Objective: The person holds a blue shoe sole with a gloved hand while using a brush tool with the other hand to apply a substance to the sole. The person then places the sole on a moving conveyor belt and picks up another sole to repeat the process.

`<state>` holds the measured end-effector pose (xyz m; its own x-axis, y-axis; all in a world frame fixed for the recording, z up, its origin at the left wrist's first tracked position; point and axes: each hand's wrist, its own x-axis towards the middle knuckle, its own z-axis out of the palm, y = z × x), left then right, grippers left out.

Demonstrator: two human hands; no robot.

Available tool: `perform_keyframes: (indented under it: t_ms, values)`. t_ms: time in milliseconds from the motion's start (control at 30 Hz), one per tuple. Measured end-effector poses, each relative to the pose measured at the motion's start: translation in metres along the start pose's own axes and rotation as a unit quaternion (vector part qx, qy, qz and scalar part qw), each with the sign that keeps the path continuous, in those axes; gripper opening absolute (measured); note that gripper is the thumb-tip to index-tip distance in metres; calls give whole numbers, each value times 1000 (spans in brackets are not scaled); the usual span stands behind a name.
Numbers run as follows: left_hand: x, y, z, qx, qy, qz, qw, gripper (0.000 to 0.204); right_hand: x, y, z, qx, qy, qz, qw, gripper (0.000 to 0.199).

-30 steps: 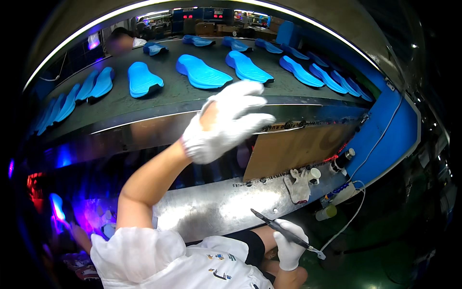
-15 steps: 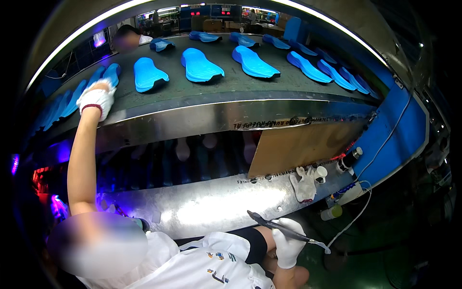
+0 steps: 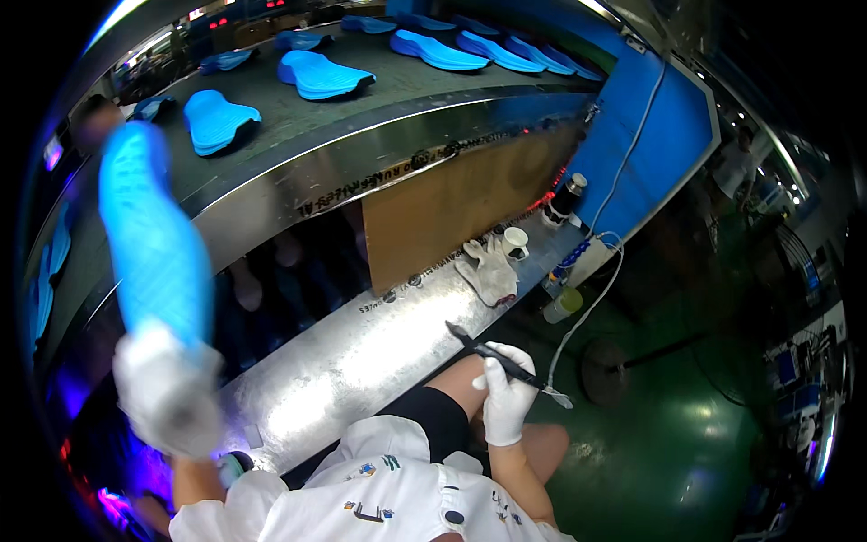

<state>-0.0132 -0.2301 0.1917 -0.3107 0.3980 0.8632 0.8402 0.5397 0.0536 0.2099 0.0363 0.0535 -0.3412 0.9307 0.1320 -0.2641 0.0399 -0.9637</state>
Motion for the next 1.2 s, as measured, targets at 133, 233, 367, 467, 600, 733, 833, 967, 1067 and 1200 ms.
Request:
perform_keyframes:
  t_ms: [133,233,367,467,600,733,833,967,1067,1200]
  values:
    - [-80,56,86,-457,-281,-55,842,30,-1,11,-12,2,84,10,996,19]
    - [-126,95,176,-500,-165,114,842,23,1,24,-21,-23,118,14,993,21]
    - [-169,83,199,-493,-301,-127,806,24,3,40,-21,-82,70,16,994,18]
    - [-168,75,215,-602,-252,-421,631,36,5,39,-11,-40,69,43,996,20]
    - [-125,74,247,-790,-302,-530,-66,76,13,37,2,-24,42,55,997,20]
    - [-151,82,298,-684,-396,-596,-141,92,10,43,3,-59,47,36,997,17]
    - [-161,106,287,-716,-312,-614,-116,96,10,61,-4,-84,24,74,993,18]
    - [-140,139,245,-784,-317,-523,-103,91,50,54,26,-330,-18,-52,942,15]
    - [-123,150,230,-779,-240,-575,-66,89,39,24,43,-436,-91,-269,854,16]
    - [-104,145,219,-755,-259,-602,-9,86,23,-22,39,-360,-162,-220,892,20]
